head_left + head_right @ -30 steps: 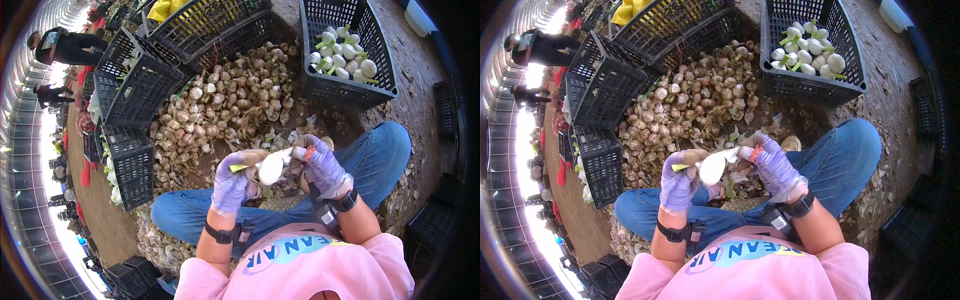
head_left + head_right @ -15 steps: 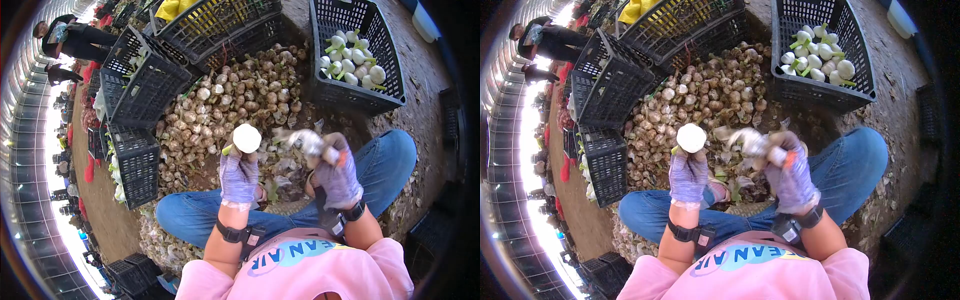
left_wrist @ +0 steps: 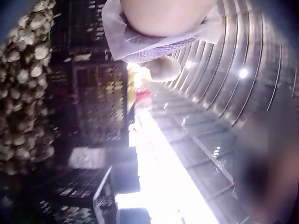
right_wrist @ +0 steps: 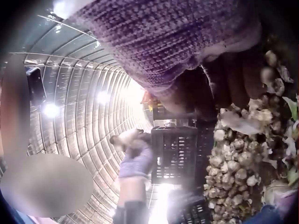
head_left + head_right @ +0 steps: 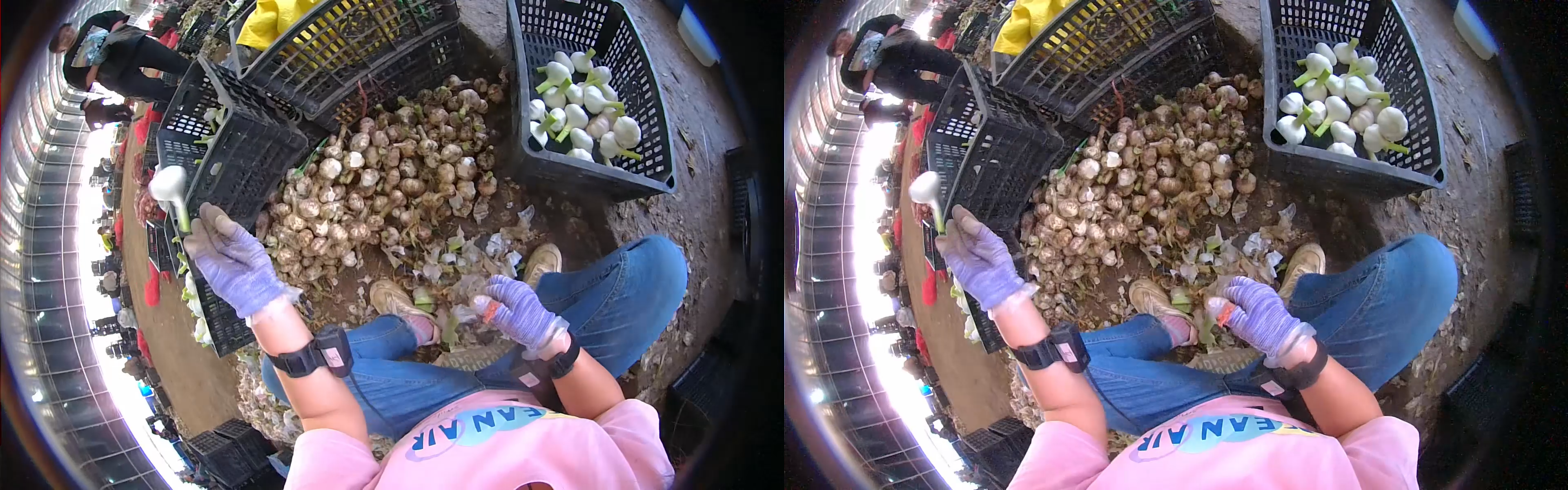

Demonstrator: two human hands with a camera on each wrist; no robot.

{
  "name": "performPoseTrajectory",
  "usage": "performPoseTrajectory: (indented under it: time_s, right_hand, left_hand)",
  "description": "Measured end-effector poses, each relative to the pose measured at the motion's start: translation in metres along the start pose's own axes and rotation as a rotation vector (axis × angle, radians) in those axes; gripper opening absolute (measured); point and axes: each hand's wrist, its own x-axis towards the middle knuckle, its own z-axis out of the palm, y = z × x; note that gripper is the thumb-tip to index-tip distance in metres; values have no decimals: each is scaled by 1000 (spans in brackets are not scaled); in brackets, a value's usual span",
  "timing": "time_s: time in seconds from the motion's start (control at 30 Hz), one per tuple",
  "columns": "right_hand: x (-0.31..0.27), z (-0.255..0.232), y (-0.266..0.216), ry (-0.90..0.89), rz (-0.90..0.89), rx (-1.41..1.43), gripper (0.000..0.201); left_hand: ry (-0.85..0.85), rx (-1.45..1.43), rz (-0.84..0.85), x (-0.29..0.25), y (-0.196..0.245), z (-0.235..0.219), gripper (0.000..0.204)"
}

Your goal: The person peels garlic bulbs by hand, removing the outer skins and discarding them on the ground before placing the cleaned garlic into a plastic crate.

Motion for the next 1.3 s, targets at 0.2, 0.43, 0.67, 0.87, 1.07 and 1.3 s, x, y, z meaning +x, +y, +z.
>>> performPoseTrajectory:
  time_s: [0.2,0.43,0.67,0.87,1.07,1.3]
  right_hand:
    - [20,3,20,-38,255,137,26]
    - [37,-13,15,85,381,451,29]
    - [39,-11,21,184,378,643,32]
    - [27,-9,10,243,257,786,42]
    - [12,-3,-28,226,22,784,37]
    - [0,12,-41,249,-55,816,23]
  left_hand:
    - [19,910,-607,-40,-134,-12,48]
    - [-323,1567,-704,-87,-323,-99,49]
    - [-423,1516,-781,-87,-319,-114,61]
    - [-411,800,-885,-123,-190,-15,46]
    - [-629,1024,-591,-161,-97,36,64]
    - [-925,1289,-415,-176,-54,53,66]
